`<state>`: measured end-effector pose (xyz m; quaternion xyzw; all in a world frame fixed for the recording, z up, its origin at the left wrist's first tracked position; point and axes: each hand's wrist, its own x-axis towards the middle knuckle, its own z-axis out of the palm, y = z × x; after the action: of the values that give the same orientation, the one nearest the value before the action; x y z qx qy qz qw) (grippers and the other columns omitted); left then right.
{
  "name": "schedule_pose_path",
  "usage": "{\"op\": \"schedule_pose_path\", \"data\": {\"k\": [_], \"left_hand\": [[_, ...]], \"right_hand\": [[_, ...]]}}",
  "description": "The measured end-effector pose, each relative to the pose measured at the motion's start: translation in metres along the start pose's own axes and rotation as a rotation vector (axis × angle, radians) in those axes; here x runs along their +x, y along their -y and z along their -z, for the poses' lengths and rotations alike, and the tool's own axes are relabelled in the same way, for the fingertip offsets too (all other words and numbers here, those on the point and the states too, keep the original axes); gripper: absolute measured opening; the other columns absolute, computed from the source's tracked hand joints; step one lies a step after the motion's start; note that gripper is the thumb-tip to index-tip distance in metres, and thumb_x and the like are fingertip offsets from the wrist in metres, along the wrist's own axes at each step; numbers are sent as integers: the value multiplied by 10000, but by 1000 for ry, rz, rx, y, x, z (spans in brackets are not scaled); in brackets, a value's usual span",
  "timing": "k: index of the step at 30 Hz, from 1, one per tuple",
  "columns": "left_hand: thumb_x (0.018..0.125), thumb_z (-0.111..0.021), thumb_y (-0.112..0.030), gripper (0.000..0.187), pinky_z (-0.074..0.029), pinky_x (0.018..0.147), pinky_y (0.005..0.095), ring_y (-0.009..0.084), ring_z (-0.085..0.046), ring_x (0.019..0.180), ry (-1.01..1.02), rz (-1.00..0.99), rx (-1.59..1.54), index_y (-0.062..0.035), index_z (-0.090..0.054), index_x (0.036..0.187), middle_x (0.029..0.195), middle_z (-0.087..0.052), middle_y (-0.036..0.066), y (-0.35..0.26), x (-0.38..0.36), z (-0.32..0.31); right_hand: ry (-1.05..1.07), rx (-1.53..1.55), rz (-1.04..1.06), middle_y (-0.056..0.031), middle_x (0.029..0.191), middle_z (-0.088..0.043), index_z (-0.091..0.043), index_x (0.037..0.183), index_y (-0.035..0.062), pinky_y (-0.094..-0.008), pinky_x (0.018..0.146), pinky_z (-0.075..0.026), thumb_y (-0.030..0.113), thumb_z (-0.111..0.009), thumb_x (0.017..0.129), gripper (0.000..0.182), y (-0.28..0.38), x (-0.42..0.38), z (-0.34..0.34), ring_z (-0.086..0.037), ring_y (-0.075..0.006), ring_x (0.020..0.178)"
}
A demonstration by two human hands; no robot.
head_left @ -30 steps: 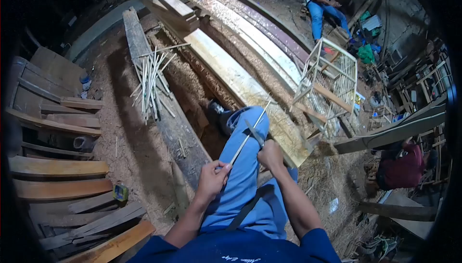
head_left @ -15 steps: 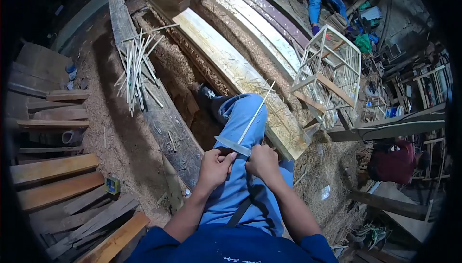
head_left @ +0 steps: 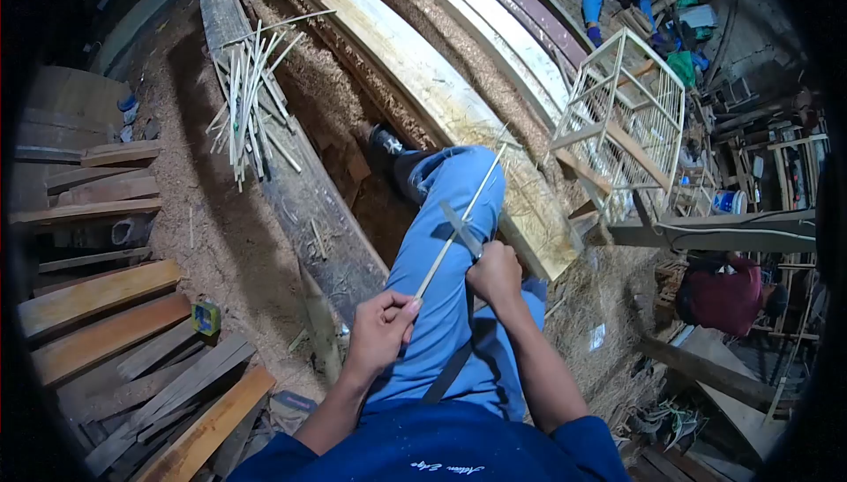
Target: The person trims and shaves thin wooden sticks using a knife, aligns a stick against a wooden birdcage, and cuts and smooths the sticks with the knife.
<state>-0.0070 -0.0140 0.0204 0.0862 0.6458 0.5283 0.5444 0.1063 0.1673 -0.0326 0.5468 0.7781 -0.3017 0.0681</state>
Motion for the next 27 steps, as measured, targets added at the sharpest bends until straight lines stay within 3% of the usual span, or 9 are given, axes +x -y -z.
{"op": "schedule_pose_path", "data": {"k": [5,6,7,10,14,16,21,23,27], "left_hand": [[1020,-551,-205,266,-277,343,193,30,-396,355,131,38,-36,35,-663,1048,579,-591,29,-4,13,9],[1030,-530,-228,293,-278,336,193,39,-391,336,132,30,-4,31,-664,1063,582,-601,39,-8,15,9],[1030,-530,-228,293,-278,336,193,39,-391,336,132,20,3,31,-664,1063,582,-601,39,-10,16,8],[1031,-529,-233,297,-284,337,196,40,-394,339,146,-10,27,30,-665,1062,583,-602,41,-10,17,8],[1031,-529,-242,299,-296,345,199,41,-400,349,149,-32,93,23,-666,1052,574,-590,33,-10,16,5],[1031,-529,-246,299,-302,349,200,42,-405,354,148,-41,122,18,-667,1043,568,-582,27,-12,17,2],[1028,-532,-241,274,-321,354,222,56,-428,368,151,-35,196,-5,-668,996,541,-547,7,-16,25,-5],[1020,-549,-241,264,-316,354,225,56,-427,368,152,-44,187,-5,-666,1000,545,-553,8,-16,29,-7],[989,-611,-232,242,-309,356,233,53,-422,374,46,-142,223,2,-660,1024,561,-578,14,-28,26,-19]], "right_hand": [[72,262,136,-290,753,-662,-678,739,-44,-518,693,-511,108,-601,715,172,-29,7,-5,-658,-471,744],[129,298,128,-230,652,-647,-645,701,-44,-461,604,-480,96,-594,702,149,-34,6,1,-645,-375,608],[121,304,135,-230,652,-647,-645,701,-44,-461,604,-480,96,-594,702,149,-40,6,2,-645,-375,608],[144,563,85,-118,598,-583,-594,701,-36,-374,559,-444,129,-616,762,177,-52,-5,-1,-554,-175,563],[-21,613,135,-119,719,-634,-627,883,-13,-358,598,-452,198,-637,864,212,-58,-22,-10,-571,-165,629],[-28,734,91,-172,893,-684,-609,1128,18,-358,708,-499,277,-613,959,309,-49,-34,-4,-657,-255,773],[-293,722,259,-254,1100,-683,-537,1388,113,-403,917,-494,218,-558,1003,399,-29,-58,-1,-652,-440,1044],[-252,605,567,-125,874,-687,-518,1434,159,-304,668,-491,120,-522,1015,420,-24,-64,3,-543,-121,672],[-120,422,528,-214,832,-673,-550,1408,242,-354,627,-490,59,-588,949,496,-18,-76,2,-604,-232,597]]}}
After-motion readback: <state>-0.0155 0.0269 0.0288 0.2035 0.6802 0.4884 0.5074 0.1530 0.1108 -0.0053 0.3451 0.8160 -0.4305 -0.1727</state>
